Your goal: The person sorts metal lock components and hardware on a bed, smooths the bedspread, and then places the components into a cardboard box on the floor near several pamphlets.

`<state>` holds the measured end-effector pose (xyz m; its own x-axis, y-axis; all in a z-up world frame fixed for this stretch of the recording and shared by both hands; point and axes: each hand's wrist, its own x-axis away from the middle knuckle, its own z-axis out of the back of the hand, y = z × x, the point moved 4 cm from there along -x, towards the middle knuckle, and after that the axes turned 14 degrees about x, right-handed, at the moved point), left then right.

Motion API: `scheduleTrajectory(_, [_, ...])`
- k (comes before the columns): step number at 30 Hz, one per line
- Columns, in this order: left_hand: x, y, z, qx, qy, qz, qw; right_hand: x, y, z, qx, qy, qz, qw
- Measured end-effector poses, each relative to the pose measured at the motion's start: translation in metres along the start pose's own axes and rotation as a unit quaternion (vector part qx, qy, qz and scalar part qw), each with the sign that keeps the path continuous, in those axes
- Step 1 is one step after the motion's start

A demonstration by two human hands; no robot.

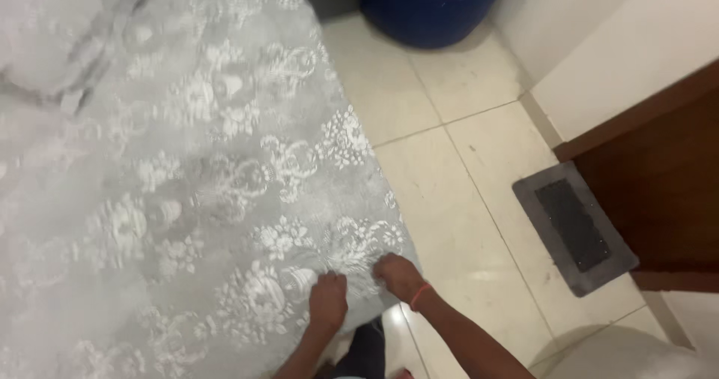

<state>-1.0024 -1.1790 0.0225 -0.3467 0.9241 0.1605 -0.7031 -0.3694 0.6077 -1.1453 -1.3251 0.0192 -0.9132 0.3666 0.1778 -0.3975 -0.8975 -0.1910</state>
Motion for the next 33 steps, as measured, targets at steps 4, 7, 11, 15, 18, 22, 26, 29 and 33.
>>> scheduleTrajectory(4, [-0.007, 0.009, -0.039, 0.023, -0.030, 0.036, 0.999, -0.008, 0.001, -0.005, 0.009, 0.000, 0.060, 0.998])
scheduleTrajectory(7, [-0.004, 0.017, -0.046, -0.002, -0.086, 0.078, 0.993, -0.002, -0.002, -0.004, -0.025, -0.111, 0.068, 0.991])
scheduleTrajectory(11, [-0.004, 0.039, -0.043, -0.008, -0.059, 0.093, 0.994, -0.011, -0.002, 0.022, -0.057, -0.141, 0.099, 0.983])
scheduleTrajectory(15, [-0.024, 0.075, -0.029, 0.125, 0.012, 0.129, 0.984, -0.038, 0.017, 0.072, -0.052, -0.113, 0.176, 0.976])
scheduleTrajectory(18, [-0.045, 0.092, -0.051, 0.106, -0.014, 0.187, 0.976, -0.062, 0.056, 0.105, -0.033, -0.007, 0.194, 0.980])
scheduleTrajectory(22, [-0.079, 0.085, -0.101, 0.045, -0.089, 0.270, 0.958, -0.093, 0.114, 0.092, -0.007, -0.016, 0.260, 0.965])
scheduleTrajectory(26, [-0.087, 0.079, -0.113, 0.014, -0.133, 0.342, 0.930, -0.094, 0.118, 0.054, 0.050, -0.063, 0.317, 0.945])
scheduleTrajectory(29, [-0.090, 0.096, -0.111, 0.008, -0.135, 0.384, 0.913, -0.085, 0.119, 0.059, 0.081, -0.097, 0.374, 0.919])
scheduleTrajectory(33, [-0.094, 0.101, -0.099, 0.023, -0.177, 0.436, 0.882, -0.088, 0.125, 0.068, 0.085, -0.137, 0.423, 0.892])
